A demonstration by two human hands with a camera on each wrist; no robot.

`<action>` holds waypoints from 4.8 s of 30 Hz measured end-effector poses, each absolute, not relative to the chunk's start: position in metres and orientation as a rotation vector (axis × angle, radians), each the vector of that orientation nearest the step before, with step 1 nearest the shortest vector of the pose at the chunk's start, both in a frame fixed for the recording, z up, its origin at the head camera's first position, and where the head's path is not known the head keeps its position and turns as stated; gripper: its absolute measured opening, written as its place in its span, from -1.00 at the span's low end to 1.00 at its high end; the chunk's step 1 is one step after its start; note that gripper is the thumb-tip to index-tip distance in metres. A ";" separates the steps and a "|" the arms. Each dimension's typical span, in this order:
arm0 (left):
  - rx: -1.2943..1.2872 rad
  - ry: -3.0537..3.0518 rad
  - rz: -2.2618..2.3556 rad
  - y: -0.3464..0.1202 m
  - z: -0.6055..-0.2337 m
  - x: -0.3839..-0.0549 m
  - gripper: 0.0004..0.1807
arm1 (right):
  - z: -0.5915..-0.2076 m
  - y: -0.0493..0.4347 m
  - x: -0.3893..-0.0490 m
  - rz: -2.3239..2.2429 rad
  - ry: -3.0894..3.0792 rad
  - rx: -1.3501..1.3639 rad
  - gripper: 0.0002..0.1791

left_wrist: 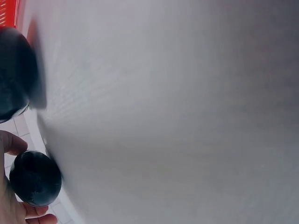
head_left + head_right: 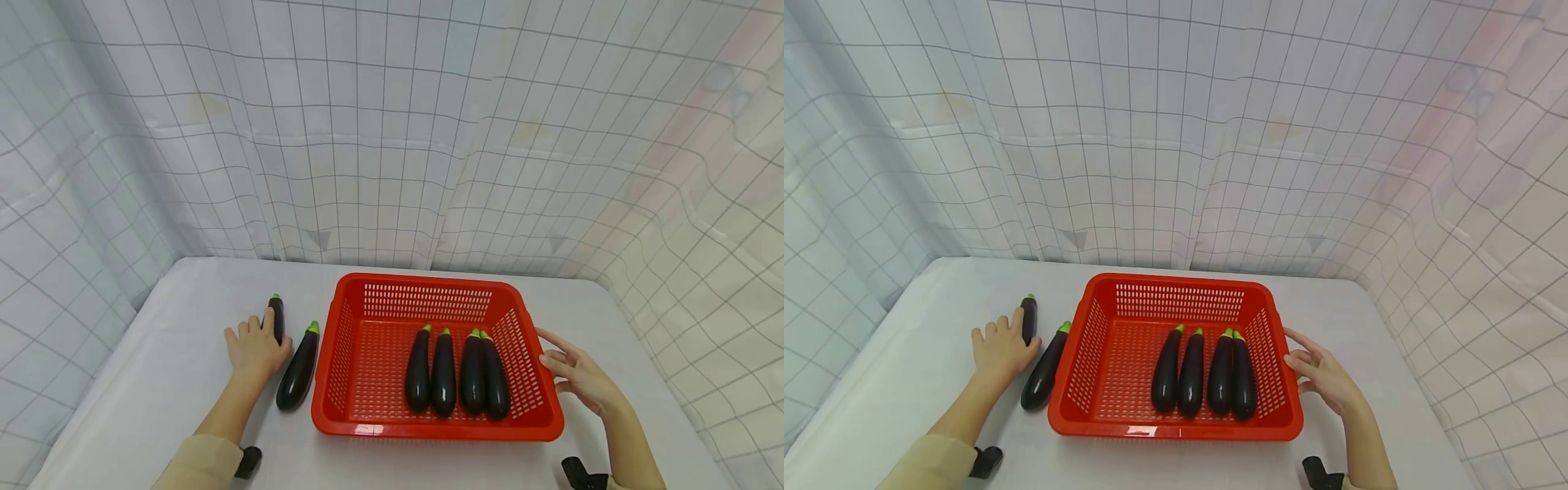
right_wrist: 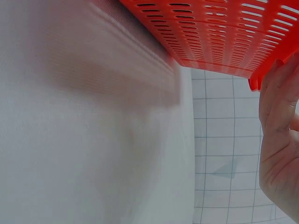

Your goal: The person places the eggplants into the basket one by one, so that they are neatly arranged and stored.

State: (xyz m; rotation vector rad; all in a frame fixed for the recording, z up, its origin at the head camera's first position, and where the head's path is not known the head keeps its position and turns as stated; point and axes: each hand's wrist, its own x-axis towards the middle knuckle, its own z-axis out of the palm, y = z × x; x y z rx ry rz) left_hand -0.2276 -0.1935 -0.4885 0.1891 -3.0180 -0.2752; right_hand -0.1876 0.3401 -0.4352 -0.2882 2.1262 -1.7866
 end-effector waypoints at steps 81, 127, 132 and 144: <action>-0.114 -2.747 -0.203 -0.070 -0.410 -0.169 -0.39 | -0.436 0.339 -0.187 -1.799 2.129 -0.291 -0.37; -0.445 -3.073 0.122 -0.011 -0.451 -0.170 -0.34 | -0.435 0.339 -0.187 -1.797 2.121 -0.301 -0.37; -0.438 -3.103 0.143 -0.009 -0.450 -0.170 -0.35 | -0.434 0.338 -0.188 -1.794 2.125 -0.299 -0.36; -0.421 -3.184 0.152 -0.005 -0.446 -0.168 -0.36 | -0.437 0.341 -0.188 -1.790 2.126 -0.298 -0.37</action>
